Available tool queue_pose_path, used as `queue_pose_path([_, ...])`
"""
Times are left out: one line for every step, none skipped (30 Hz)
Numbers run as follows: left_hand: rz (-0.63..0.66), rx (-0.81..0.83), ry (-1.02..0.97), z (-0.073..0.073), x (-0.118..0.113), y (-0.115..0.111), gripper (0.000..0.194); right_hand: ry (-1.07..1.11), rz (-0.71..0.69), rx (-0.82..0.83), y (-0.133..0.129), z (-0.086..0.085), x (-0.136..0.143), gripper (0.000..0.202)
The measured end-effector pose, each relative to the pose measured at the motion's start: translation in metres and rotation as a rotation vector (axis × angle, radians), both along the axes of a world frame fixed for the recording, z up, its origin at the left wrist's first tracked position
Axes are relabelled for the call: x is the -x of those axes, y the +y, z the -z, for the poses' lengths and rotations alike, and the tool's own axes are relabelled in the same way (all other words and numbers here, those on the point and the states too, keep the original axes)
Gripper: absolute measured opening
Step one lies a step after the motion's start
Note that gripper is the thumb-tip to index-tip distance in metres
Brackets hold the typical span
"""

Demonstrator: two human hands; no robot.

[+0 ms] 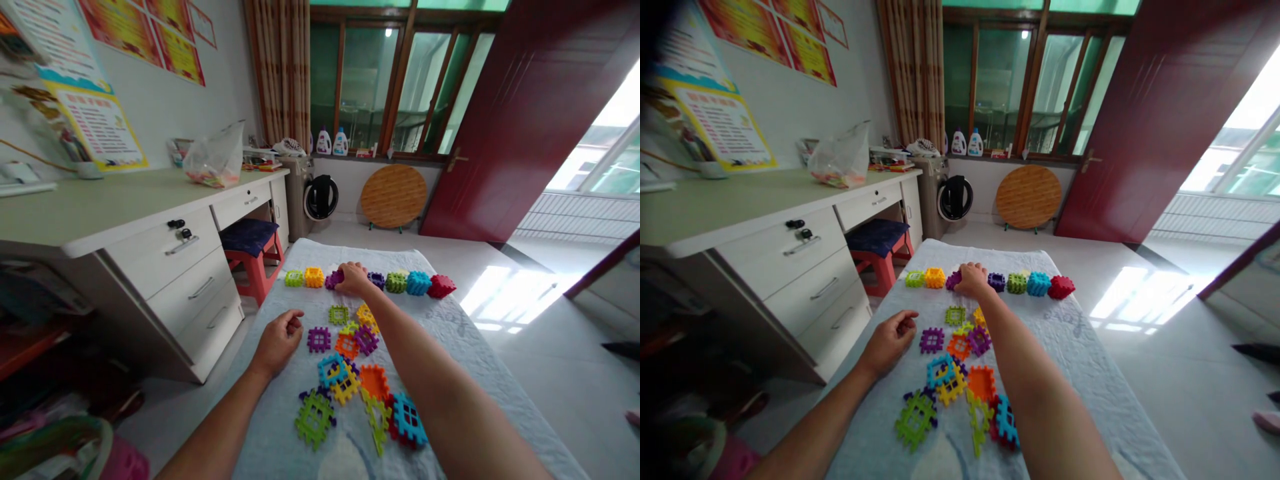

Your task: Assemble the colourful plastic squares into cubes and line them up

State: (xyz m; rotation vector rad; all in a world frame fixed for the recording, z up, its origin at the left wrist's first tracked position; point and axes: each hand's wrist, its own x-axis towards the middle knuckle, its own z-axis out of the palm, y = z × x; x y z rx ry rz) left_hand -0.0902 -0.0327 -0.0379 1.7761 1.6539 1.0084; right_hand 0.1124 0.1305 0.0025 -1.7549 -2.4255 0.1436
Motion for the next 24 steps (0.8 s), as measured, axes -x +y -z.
queue_pose_path([0.005,0.004,0.001,0.0,0.0,0.0,0.032,0.0,-0.002,-0.003,0.003,0.002,0.003,0.051])
queue_pose_path([0.01,0.008,0.002,0.0,0.0,0.0,0.032,-0.001,-0.007,-0.005,0.006,0.004,0.006,0.051])
queue_pose_path([0.014,0.012,0.002,0.0,0.001,0.0,0.032,-0.006,-0.016,-0.007,0.008,0.005,0.009,0.051])
queue_pose_path([0.016,0.016,0.002,0.0,0.001,0.0,0.031,-0.015,-0.028,-0.006,0.01,0.006,0.011,0.051])
queue_pose_path([0.017,0.02,0.002,0.0,0.0,0.0,0.031,-0.025,-0.042,-0.001,0.011,0.007,0.013,0.051])
queue_pose_path([0.018,0.025,0.002,-0.001,0.0,0.001,0.031,-0.036,-0.057,0.005,0.012,0.008,0.014,0.051])
queue_pose_path([0.018,0.029,0.004,-0.001,0.0,0.001,0.031,-0.045,-0.068,0.012,0.013,0.009,0.015,0.05])
queue_pose_path([0.018,0.031,0.008,-0.002,0.0,0.001,0.031,-0.051,-0.077,0.019,0.014,0.01,0.015,0.049])
queue_pose_path([0.02,0.031,0.012,-0.002,0.0,0.001,0.031,-0.053,-0.082,0.024,0.014,0.011,0.016,0.048])
queue_pose_path([0.023,0.03,0.016,-0.002,0.0,0.002,0.031,-0.053,-0.083,0.028,0.014,0.012,0.016,0.048])
queue_pose_path([0.027,0.028,0.019,-0.002,0.0,0.002,0.03,-0.052,-0.082,0.03,0.014,0.013,0.016,0.048])
queue_pose_path([0.031,0.025,0.021,-0.002,0.0,0.002,0.03,-0.05,-0.08,0.031,0.014,0.014,0.015,0.05])
queue_pose_path([0.034,0.023,0.021,-0.002,0.0,0.002,0.03,-0.049,-0.078,0.032,0.014,0.014,0.015,0.053])
queue_pose_path([0.037,0.022,0.021,-0.001,0.0,0.002,0.03,-0.044,-0.075,0.03,0.014,0.013,0.014,0.057])
queue_pose_path([0.039,0.022,0.02,-0.001,0.001,0.002,0.03,-0.032,-0.073,0.025,0.013,0.011,0.012,0.062])
queue_pose_path([0.042,0.025,0.02,0.0,0.001,0.002,0.031,-0.014,-0.068,0.017,0.012,0.009,0.01,0.065])
queue_pose_path([0.045,0.028,0.021,0.001,0.001,0.002,0.031,0.011,-0.06,0.005,0.01,0.006,0.006,0.067])
queue_pose_path([0.049,0.028,0.023,0.002,0.002,0.002,0.032,0.04,-0.048,-0.011,0.008,0.002,0.001,0.067])
queue_pose_path([0.052,0.023,0.026,0.003,0.002,0.002,0.033,0.072,-0.035,-0.03,0.005,-0.003,-0.005,0.065])
queue_pose_path([0.058,0.015,0.031,0.004,0.003,0.002,0.033,0.104,-0.021,-0.052,0.001,-0.007,-0.013,0.063])
queue_pose_path([0.065,0.004,0.04,0.004,0.003,0.002,0.033,0.131,-0.011,-0.072,-0.004,-0.012,-0.023,0.06])
queue_pose_path([0.075,-0.009,0.052,0.004,0.003,0.001,0.033,0.156,-0.009,-0.093,-0.01,-0.017,-0.034,0.056])
queue_pose_path([0.09,-0.024,0.066,0.003,0.003,0.001,0.033,0.177,-0.018,-0.108,-0.017,-0.021,-0.046,0.053])
queue_pose_path([0.108,-0.037,0.082,0.002,0.003,0.0,0.032,0.193,-0.038,-0.117,-0.026,-0.024,-0.059,0.049])
